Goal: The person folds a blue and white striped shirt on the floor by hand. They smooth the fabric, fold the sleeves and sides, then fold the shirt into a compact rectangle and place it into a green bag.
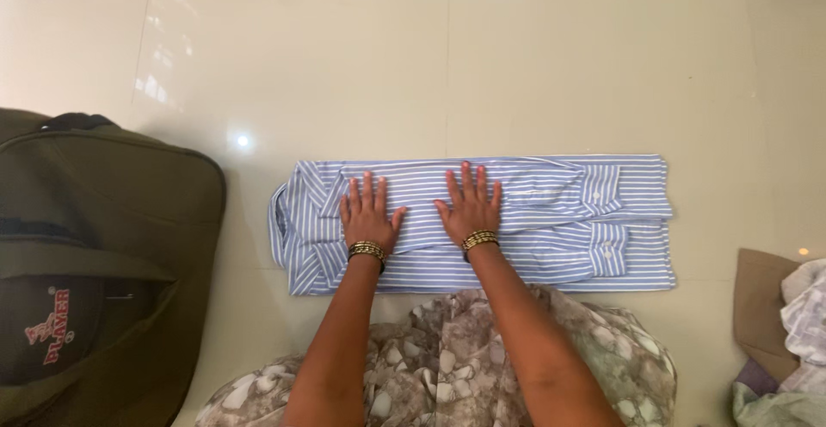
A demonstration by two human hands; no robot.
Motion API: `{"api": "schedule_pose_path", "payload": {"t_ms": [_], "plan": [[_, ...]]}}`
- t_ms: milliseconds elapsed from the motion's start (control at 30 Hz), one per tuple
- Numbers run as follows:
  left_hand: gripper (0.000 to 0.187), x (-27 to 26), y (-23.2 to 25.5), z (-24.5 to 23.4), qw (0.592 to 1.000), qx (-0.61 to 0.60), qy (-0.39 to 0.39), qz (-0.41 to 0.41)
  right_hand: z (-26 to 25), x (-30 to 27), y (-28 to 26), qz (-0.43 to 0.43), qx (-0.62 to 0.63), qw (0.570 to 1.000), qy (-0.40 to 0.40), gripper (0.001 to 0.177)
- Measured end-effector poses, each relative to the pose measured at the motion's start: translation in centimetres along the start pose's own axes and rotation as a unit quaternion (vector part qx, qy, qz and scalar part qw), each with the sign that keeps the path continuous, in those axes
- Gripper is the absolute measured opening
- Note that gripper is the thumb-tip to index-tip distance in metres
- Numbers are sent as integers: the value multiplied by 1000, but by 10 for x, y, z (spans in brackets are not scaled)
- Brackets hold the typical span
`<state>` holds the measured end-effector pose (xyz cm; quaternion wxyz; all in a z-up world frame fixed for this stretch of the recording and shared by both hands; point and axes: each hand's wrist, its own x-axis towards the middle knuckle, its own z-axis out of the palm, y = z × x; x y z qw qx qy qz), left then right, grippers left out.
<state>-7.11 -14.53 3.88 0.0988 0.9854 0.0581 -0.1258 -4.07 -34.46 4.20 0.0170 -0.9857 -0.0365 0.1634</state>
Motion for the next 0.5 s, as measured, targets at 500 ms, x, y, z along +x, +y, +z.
{"api": "schedule_pose_path", "payload": {"t_ms": [500], "plan": [[71, 12, 105, 8, 984, 79, -119, 108, 20, 9, 70, 101, 51, 993, 25, 73]]}}
